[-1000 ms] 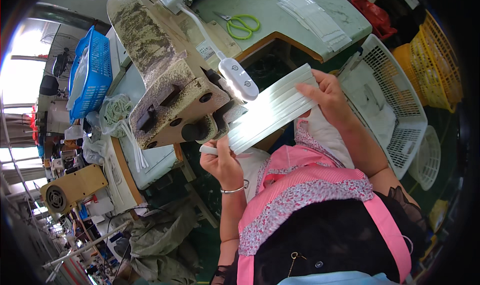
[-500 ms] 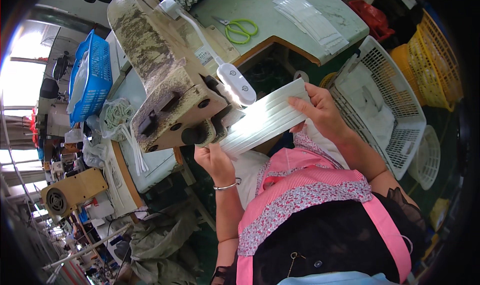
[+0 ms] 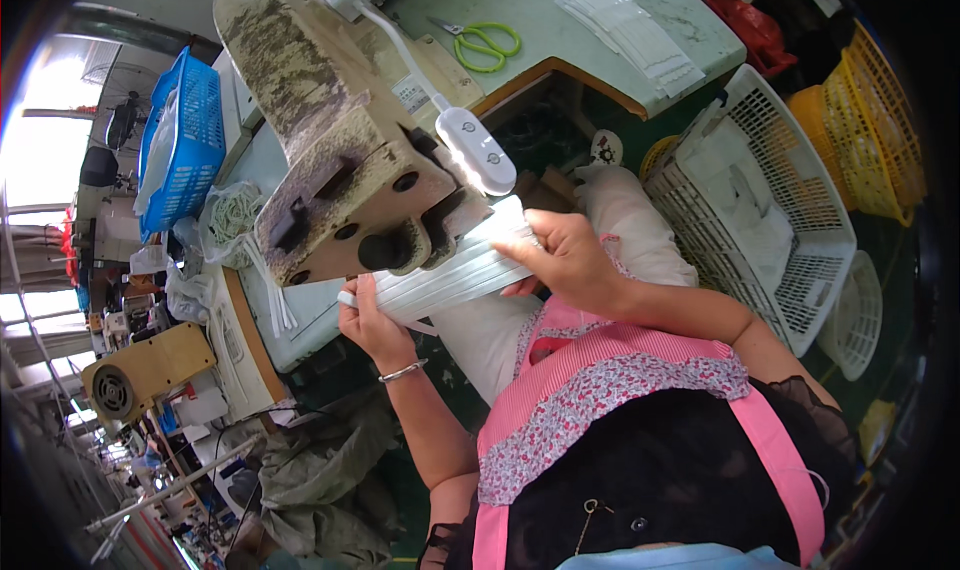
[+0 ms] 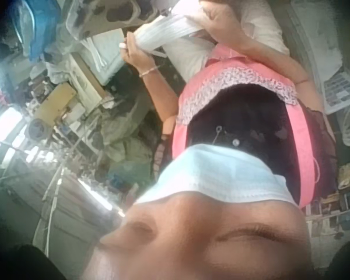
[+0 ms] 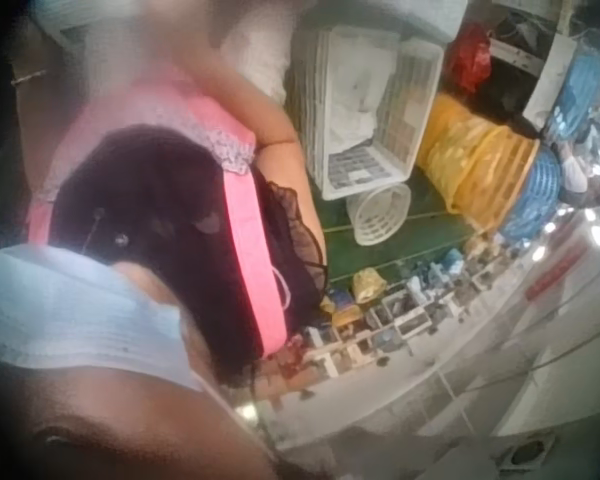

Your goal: The person stitches white fabric strips together using an industrial sewing machine, likely as part of a shoe assembly process.

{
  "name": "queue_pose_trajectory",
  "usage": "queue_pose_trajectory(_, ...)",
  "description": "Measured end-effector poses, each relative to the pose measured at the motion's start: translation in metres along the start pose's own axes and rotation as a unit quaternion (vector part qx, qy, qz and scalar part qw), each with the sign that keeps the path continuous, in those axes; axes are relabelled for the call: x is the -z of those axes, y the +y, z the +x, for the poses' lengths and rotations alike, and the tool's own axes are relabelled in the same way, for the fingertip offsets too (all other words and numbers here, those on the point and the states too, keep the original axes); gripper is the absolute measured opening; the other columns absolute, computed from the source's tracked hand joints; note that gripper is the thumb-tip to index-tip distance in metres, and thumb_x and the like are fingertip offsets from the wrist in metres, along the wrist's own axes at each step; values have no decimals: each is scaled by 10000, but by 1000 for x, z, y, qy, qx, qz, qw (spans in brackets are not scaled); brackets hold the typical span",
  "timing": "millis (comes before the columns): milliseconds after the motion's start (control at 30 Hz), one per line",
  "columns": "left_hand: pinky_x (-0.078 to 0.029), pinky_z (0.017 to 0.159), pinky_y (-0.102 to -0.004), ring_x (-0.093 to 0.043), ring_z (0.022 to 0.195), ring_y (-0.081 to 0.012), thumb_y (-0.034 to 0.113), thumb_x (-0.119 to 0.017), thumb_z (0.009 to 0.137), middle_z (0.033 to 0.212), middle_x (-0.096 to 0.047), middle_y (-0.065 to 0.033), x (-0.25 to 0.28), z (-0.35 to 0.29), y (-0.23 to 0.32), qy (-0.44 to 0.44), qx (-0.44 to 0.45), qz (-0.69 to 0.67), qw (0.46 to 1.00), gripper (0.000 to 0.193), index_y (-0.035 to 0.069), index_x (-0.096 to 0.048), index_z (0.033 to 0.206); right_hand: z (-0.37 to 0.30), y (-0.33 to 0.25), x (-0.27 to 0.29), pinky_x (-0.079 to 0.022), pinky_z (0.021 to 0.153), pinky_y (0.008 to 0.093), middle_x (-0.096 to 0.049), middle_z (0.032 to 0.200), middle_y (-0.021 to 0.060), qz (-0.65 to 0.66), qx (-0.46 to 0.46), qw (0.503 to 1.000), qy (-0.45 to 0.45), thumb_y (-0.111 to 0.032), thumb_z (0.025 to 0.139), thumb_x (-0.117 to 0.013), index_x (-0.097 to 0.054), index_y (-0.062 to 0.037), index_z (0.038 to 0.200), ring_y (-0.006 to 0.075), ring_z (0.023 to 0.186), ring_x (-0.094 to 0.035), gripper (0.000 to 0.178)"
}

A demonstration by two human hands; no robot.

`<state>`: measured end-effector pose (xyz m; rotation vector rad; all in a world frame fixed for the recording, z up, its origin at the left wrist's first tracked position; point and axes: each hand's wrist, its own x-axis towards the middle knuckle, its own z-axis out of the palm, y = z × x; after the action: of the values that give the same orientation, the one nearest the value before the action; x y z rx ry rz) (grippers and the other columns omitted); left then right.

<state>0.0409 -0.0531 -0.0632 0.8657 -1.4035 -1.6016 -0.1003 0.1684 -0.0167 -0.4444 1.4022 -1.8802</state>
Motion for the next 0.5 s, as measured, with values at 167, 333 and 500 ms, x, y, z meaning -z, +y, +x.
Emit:
queue_pose_trajectory(167,-454,645,-245,-544,693,-88,120,-636,940,762,-586,-6,23,7,-2,65,28,-18,997,157,56,-569,813,8,9,-30,-596,609,240,-721,932,118,-5,-29,998,-50,-173,979,-608,-669,65,1058,116,769,-700,258)
queue_pose_trajectory(333,-475,702,-282,-570,750,-140,231,-561,973,819,-598,-51,86,10,-13,77,53,-105,990,189,56,-567,900,12,25,-45,-590,593,235,-705,891,81,93,-33,994,-57,-176,987,-598,-675,47,1031,85,739,-671,241)
queue_pose_trajectory(500,-531,766,-299,-551,758,-157,264,-474,1000,790,-510,-28,70,-4,-9,166,67,-235,955,233,116,-434,825,12,15,-10,-595,587,234,-681,855,46,54,-51,988,-137,-159,984,-602,-677,39,1010,75,719,-652,214)
